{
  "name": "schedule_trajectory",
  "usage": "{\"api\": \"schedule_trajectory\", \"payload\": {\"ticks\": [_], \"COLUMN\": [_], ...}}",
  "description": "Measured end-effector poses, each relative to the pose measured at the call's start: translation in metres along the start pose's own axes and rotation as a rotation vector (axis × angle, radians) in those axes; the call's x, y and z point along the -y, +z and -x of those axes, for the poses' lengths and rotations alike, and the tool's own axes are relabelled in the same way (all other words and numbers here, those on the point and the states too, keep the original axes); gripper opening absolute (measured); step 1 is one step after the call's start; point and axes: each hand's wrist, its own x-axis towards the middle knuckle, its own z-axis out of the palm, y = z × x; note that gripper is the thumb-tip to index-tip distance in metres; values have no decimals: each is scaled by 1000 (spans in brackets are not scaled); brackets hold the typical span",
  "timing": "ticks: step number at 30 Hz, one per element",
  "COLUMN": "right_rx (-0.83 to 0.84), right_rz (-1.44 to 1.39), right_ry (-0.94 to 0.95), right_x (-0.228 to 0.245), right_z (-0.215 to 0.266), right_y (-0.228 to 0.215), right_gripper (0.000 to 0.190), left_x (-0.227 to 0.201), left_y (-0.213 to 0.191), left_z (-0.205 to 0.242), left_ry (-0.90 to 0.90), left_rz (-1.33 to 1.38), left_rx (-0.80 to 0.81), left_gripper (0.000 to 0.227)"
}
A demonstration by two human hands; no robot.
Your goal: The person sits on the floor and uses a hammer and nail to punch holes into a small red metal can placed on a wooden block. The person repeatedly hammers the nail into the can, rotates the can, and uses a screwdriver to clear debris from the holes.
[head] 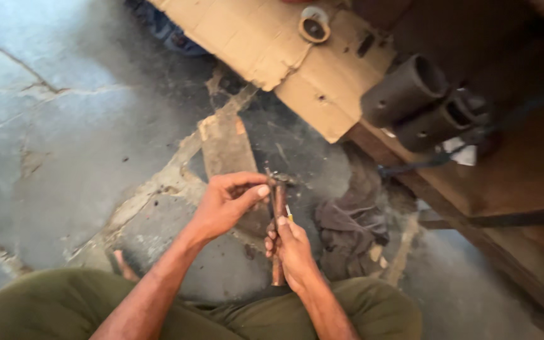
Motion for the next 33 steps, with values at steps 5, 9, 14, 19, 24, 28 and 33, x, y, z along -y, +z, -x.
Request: {"api": "schedule_trajectory", "payload": {"ticks": [5, 9, 14, 19, 24, 28, 33], "right_rx": [27, 0, -166, -317, -336, -345, -340], "right_rz": [-25, 98, 593, 516, 503, 580, 588], "right_ry": [21, -58, -638, -570, -550, -555, -568], "right_x": [-11, -13, 14, 44, 39, 38, 45], "right_z": [1, -4, 4, 5, 1, 4, 5], "right_y": [-5, 0, 7, -8, -12, -8, -6], "right_gripper": [31, 30, 23, 31, 35, 38, 39], "left_x": [5, 4, -4, -25, -37, -40, -43], "left_y": [4, 5, 7, -2, -1, 4, 7], "left_z": [-3, -1, -1, 1, 5, 5, 6], "left_ry": [45, 150, 66, 196, 464, 429, 356], "left_rz": [-42, -40, -60, -211, -655, -617, -663], "left_rx": [34, 93, -22, -188, 24, 57, 126], "left_gripper": [20, 20, 19, 16, 17, 18, 18]}}
